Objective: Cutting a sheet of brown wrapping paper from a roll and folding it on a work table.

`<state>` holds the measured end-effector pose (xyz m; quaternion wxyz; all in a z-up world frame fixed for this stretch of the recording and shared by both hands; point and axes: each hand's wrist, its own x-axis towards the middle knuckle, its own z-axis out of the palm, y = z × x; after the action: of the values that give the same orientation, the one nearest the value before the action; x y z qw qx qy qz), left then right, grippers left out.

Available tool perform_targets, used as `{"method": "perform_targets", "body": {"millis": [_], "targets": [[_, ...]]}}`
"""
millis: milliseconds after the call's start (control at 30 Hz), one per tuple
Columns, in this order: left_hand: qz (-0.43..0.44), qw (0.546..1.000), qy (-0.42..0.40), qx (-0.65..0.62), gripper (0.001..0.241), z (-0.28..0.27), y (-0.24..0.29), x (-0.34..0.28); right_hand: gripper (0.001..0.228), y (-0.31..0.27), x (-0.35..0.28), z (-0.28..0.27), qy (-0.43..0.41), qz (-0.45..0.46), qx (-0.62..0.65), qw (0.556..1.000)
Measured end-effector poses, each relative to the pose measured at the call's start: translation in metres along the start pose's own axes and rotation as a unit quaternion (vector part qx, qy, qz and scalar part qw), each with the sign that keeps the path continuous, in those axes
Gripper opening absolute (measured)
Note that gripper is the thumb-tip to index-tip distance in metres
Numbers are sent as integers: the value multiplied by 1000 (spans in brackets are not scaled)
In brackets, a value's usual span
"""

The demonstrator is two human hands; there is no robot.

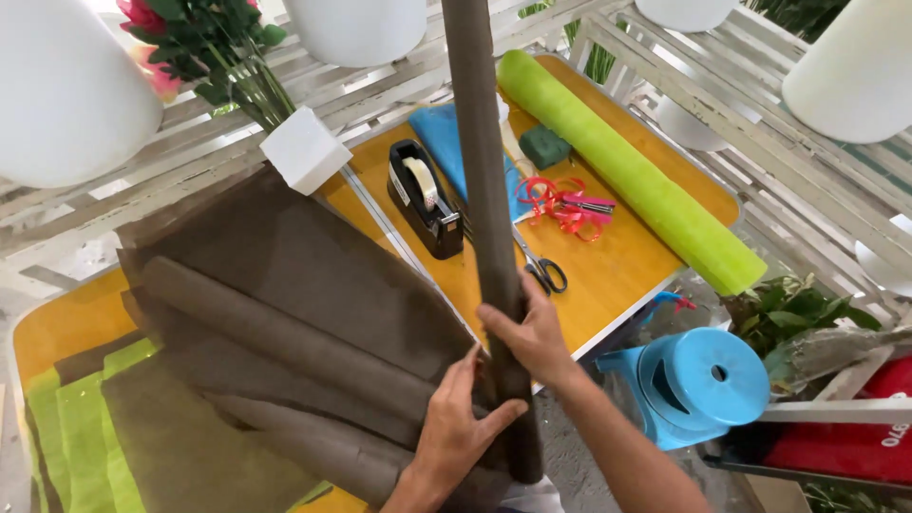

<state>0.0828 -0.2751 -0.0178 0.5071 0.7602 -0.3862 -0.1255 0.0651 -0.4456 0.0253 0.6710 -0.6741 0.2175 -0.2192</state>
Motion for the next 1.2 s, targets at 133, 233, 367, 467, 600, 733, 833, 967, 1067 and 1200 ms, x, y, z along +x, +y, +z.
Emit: {"method": "perform_targets", "body": {"millis": [133, 233, 367, 467, 600, 733, 833, 967, 1067, 1200], "targets": [[73, 989, 108, 64, 85, -66, 18, -19, 92, -16, 52, -79, 9, 7, -288, 958], [77, 888, 388, 235, 55, -105, -9, -39, 83, 0, 106, -134, 48, -54, -478, 875], [-36, 821, 499, 275, 56, -124, -51, -75, 84, 17, 156, -172, 75, 36, -662, 745], [-106, 810, 523, 243, 58, -122, -61, -96, 79, 34, 173, -182, 87, 35, -734, 673], [-153, 805, 522, 236, 62, -110, -85, -117, 80, 90, 195, -224, 146, -53, -783, 603], [-295, 816, 469, 163, 77, -115, -90, -120, 78, 119, 192, -249, 131, -44, -785, 604], [-289, 854, 407, 146, 83, -119, -99, -129, 74, 141, 188, -264, 134, -98, -767, 620], [-260, 875, 381, 149, 81, -124, -92, -124, 80, 136, 174, -259, 206, -271, -800, 495], [-272, 873, 369, 163, 88, -130, -87, -120, 77, 128, 170, -255, 181, -244, -789, 534], [-342, 862, 307, 211, 109, -149, -57, -99, 45, 132, 172, -250, 194, 52, -685, 700]]}}
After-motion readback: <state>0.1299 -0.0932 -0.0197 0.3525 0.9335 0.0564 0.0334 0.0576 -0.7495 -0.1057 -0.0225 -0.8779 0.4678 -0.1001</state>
